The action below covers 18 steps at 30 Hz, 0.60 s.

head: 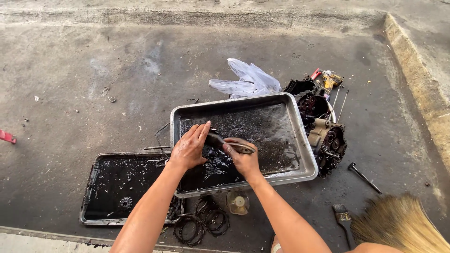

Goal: Cleaning and rinsing small motorcycle engine parts in a tray of solvent.

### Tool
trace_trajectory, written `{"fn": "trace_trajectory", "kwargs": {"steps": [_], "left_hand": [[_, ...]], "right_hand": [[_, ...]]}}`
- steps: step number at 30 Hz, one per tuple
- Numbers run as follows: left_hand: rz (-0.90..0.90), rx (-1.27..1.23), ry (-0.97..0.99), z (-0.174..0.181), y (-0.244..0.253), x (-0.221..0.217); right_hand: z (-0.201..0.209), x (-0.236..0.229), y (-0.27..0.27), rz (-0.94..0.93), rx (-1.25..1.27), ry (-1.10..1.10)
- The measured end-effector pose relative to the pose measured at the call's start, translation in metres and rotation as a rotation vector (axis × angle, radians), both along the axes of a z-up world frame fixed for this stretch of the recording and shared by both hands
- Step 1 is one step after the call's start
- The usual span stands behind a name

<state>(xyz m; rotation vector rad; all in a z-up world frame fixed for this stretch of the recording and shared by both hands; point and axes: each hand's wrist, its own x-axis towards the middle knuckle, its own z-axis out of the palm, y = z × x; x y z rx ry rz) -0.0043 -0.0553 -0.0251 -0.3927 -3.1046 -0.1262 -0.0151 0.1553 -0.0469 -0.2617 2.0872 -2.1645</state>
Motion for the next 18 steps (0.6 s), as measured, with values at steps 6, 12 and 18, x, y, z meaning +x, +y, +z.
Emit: {"fn": "trace_trajectory", "kwargs": {"steps": [6,12,18], "left_hand": [[0.077,0.049,-0.052,0.005,-0.001,-0.001],[0.054,0.023,-0.002,-0.006,-0.002,-0.003],[0.033,-0.007,0.038,-0.015,-0.001,-0.008]], "right_hand": [[-0.012,-0.011,0.005,-0.027,0.065,0.037],[-0.009,-0.012,0.003,-0.010,0.145,0.137],[-0.007,-0.009,0.005,-0.046,0.168,0.097]]}}
